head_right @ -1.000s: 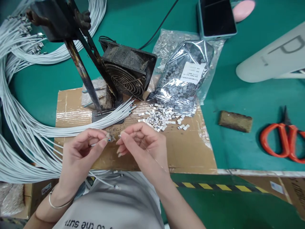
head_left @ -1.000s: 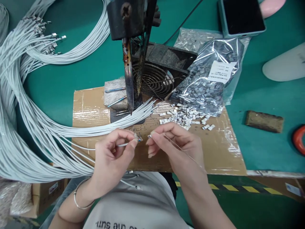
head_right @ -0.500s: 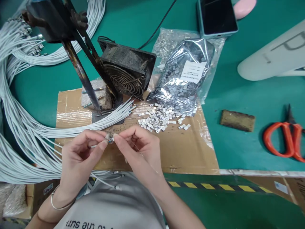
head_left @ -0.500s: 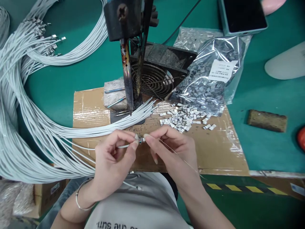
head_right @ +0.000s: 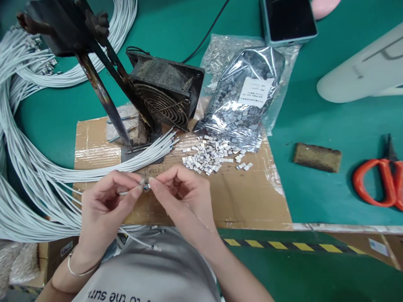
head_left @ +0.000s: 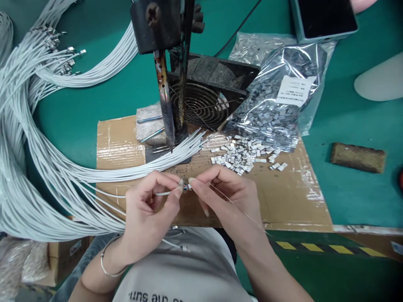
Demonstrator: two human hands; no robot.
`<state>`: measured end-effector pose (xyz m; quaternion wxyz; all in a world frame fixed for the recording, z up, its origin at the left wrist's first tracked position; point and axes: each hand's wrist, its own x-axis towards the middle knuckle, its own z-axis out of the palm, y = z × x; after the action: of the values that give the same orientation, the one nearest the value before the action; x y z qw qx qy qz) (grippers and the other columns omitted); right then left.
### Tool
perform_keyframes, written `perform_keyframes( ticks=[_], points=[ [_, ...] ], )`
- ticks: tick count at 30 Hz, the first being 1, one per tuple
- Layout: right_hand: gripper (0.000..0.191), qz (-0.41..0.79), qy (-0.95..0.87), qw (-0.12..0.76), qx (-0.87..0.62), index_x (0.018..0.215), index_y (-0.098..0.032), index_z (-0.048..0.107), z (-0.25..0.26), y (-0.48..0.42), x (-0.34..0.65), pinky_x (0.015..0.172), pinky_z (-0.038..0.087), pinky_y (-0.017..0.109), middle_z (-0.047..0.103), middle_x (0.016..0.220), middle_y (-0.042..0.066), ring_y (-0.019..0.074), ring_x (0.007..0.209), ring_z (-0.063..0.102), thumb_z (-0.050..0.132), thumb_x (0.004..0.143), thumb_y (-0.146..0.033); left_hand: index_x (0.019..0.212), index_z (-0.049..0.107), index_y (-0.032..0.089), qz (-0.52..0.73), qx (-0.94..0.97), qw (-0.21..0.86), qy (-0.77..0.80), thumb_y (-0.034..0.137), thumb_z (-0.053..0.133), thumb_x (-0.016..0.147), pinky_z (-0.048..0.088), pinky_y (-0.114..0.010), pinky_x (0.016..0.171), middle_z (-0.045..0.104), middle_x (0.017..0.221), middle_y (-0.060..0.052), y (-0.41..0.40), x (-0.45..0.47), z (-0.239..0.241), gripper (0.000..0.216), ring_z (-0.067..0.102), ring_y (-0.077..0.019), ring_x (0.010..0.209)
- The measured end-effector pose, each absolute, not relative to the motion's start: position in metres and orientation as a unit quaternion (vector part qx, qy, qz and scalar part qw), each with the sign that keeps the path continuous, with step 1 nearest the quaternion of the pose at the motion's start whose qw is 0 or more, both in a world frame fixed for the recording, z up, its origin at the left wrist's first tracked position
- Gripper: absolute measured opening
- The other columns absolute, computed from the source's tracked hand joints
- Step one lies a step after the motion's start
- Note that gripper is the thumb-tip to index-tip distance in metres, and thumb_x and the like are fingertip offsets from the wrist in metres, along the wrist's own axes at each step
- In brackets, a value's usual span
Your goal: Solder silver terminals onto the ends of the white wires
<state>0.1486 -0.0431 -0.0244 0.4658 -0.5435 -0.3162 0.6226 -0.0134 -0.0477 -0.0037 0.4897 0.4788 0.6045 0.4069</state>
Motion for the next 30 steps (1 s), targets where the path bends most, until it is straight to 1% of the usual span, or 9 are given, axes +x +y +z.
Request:
perform_keyframes(
  ticks=[7, 12, 15, 19, 22, 24, 26, 28, 30],
  points=[
    [0.03, 0.6, -0.35, 0.487, -0.53, 0.075, -0.023, 0.069, -0.035, -0.043, 0.148, 0.045, 0.028, 0.025, 0.053, 0.054, -0.007, 0.0096, 0.046, 0.04, 0.086, 0.094, -0.039, 0.083, 0.075, 0.02, 0.4, 0.477, 0.493, 0.608, 0.012, 0.077, 0.092, 0.035, -0.019, 0.05, 0.081, 0.094, -0.005, -0.045, -0.011, -0.002, 0.012, 0.061, -0.0096, 0.064],
    [0.023, 0.52, -0.413, 0.513, -0.544, 0.077, -0.023, 0.071, -0.039, -0.043, 0.146, 0.047, 0.033, 0.024, 0.053, 0.061, -0.006, 0.0107, 0.051, 0.043, 0.082, 0.096, -0.03, 0.079, 0.075, 0.019, 0.401, 0.473, 0.482, 0.62, 0.011, 0.078, 0.086, 0.036, -0.018, 0.049, 0.081, 0.09, -0.005, -0.04, -0.009, 0.0, 0.011, 0.061, -0.0092, 0.061],
    [0.008, 0.425, -0.493, 0.514, -0.559, 0.1, -0.024, 0.08, -0.038, -0.045, 0.149, 0.056, 0.042, 0.027, 0.058, 0.078, -0.002, 0.0137, 0.064, 0.051, 0.073, 0.103, -0.026, 0.076, 0.074, 0.018, 0.402, 0.468, 0.476, 0.627, 0.008, 0.078, 0.082, 0.043, -0.018, 0.053, 0.081, 0.086, -0.004, -0.035, -0.007, 0.003, 0.012, 0.065, -0.0108, 0.065],
    [0.036, 0.398, -0.545, 0.495, -0.547, 0.138, -0.026, 0.072, -0.04, -0.051, 0.156, 0.07, 0.049, 0.033, 0.061, 0.092, 0.002, 0.0164, 0.074, 0.056, 0.043, 0.117, -0.027, 0.072, 0.074, 0.018, 0.406, 0.467, 0.46, 0.637, 0.01, 0.078, 0.08, 0.037, -0.019, 0.049, 0.08, 0.082, -0.006, -0.028, -0.005, 0.003, 0.012, 0.067, -0.0141, 0.07],
    [0.035, 0.418, -0.535, 0.479, -0.556, 0.147, -0.029, 0.06, -0.041, -0.053, 0.158, 0.064, 0.046, 0.031, 0.064, 0.085, -0.002, 0.0152, 0.066, 0.054, 0.042, 0.118, -0.025, 0.072, 0.073, 0.018, 0.41, 0.457, 0.462, 0.64, 0.011, 0.078, 0.079, 0.033, -0.02, 0.047, 0.08, 0.082, -0.006, -0.024, -0.005, 0.002, 0.011, 0.065, -0.0134, 0.069],
    [0.027, 0.416, -0.531, 0.478, -0.562, 0.138, -0.029, 0.059, -0.041, -0.053, 0.159, 0.058, 0.043, 0.029, 0.064, 0.081, -0.004, 0.0142, 0.061, 0.05, 0.045, 0.116, -0.022, 0.072, 0.073, 0.018, 0.415, 0.447, 0.469, 0.639, 0.011, 0.078, 0.079, 0.036, -0.019, 0.049, 0.08, 0.083, -0.005, -0.022, -0.006, 0.001, 0.011, 0.063, -0.0114, 0.066],
    [0.014, 0.398, -0.536, 0.479, -0.569, 0.112, -0.028, 0.06, -0.039, -0.051, 0.16, 0.055, 0.039, 0.029, 0.058, 0.078, -0.005, 0.0132, 0.06, 0.048, 0.048, 0.113, -0.02, 0.073, 0.073, 0.018, 0.424, 0.439, 0.475, 0.634, 0.009, 0.078, 0.078, 0.041, -0.018, 0.053, 0.08, 0.084, -0.004, -0.021, -0.007, 0.001, 0.011, 0.064, -0.0103, 0.066],
    [0.023, 0.381, -0.551, 0.476, -0.569, 0.091, -0.026, 0.052, -0.037, -0.048, 0.161, 0.057, 0.039, 0.029, 0.051, 0.076, -0.003, 0.0136, 0.062, 0.047, 0.049, 0.112, -0.018, 0.072, 0.073, 0.017, 0.433, 0.433, 0.475, 0.631, 0.009, 0.078, 0.078, 0.045, -0.017, 0.057, 0.08, 0.083, -0.004, -0.018, -0.008, 0.001, 0.012, 0.065, -0.0099, 0.068],
    [0.028, 0.387, -0.562, 0.476, -0.554, 0.084, -0.025, 0.049, -0.035, -0.044, 0.162, 0.063, 0.045, 0.03, 0.052, 0.079, -0.001, 0.0156, 0.069, 0.052, 0.05, 0.11, -0.016, 0.072, 0.073, 0.017, 0.437, 0.43, 0.472, 0.634, 0.009, 0.079, 0.078, 0.046, -0.017, 0.057, 0.08, 0.083, -0.004, -0.016, -0.009, 0.001, 0.012, 0.064, -0.0096, 0.067]
  ],
)
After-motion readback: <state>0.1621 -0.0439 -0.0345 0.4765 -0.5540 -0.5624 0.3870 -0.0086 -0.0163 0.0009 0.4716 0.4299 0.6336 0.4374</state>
